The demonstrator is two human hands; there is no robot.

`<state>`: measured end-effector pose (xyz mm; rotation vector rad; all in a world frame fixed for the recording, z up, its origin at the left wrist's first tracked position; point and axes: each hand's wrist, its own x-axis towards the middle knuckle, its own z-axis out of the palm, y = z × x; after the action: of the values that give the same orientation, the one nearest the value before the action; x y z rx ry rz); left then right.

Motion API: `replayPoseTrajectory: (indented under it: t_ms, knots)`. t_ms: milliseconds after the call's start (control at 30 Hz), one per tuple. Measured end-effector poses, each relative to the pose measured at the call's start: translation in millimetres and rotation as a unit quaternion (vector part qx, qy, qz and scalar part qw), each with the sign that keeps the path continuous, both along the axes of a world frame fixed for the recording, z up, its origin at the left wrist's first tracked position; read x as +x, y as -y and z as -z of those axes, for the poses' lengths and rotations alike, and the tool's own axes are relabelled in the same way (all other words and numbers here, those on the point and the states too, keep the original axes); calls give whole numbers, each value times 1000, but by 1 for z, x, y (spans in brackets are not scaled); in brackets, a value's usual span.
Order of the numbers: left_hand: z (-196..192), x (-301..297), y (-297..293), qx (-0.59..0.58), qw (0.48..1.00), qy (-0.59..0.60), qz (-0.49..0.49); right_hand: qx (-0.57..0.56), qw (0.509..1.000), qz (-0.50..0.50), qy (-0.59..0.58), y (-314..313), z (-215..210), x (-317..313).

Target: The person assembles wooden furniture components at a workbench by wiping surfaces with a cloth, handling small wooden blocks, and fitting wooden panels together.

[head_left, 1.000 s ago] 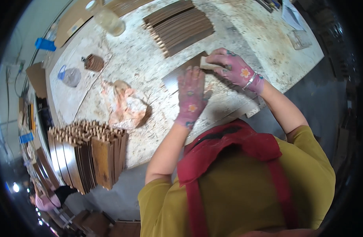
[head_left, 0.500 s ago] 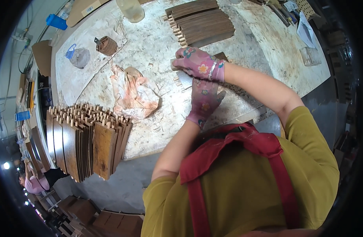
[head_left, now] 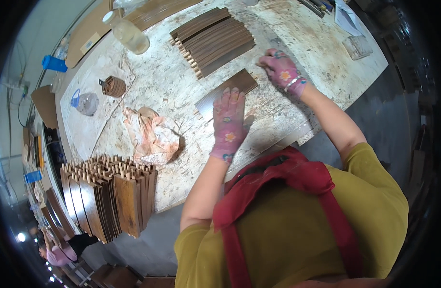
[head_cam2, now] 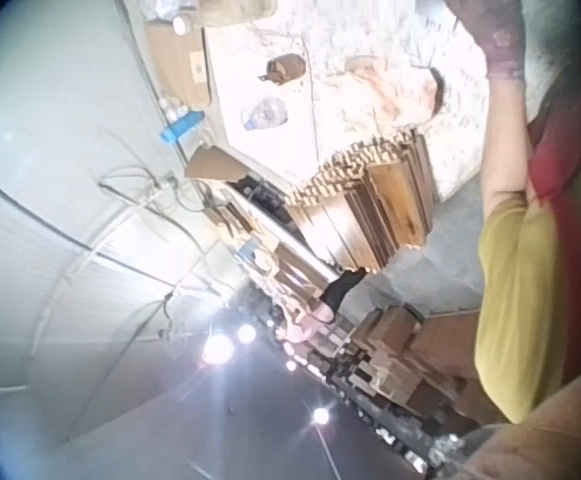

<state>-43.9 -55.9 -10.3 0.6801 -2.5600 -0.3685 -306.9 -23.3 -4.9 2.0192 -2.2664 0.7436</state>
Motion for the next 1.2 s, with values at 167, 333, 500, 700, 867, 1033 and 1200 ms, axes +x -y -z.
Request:
replayPoseTrajectory:
  t_ms: [167, 333, 500, 700, 867, 1033, 1200]
  knots:
    - [-28, 20, 42, 23, 991, 114, -73, -10, 936, 54, 347, -39, -3, -9]
    - [-28, 27, 36, -95, 992, 76, -31, -61, 788, 100, 604, -49, -24, 32]
    - [-39, 54, -11, -75, 992, 80, 67, -106, 807, 100, 572, -80, -19, 13]
    - [-49, 76, -28, 79, 994, 72, -2, -72, 660, 131, 736, -95, -16, 48]
    - [-15, 21, -48, 6, 990, 118, 83, -98, 641, -4, 761, -61, 0, 133]
    - [-12, 103, -22, 32, 986, 130, -102, -93, 622, 106, 770, -73, 11, 95]
    - [-26, 125, -8, 34, 998, 28, -56, -140, 522, 73, 838, -96, 22, 56]
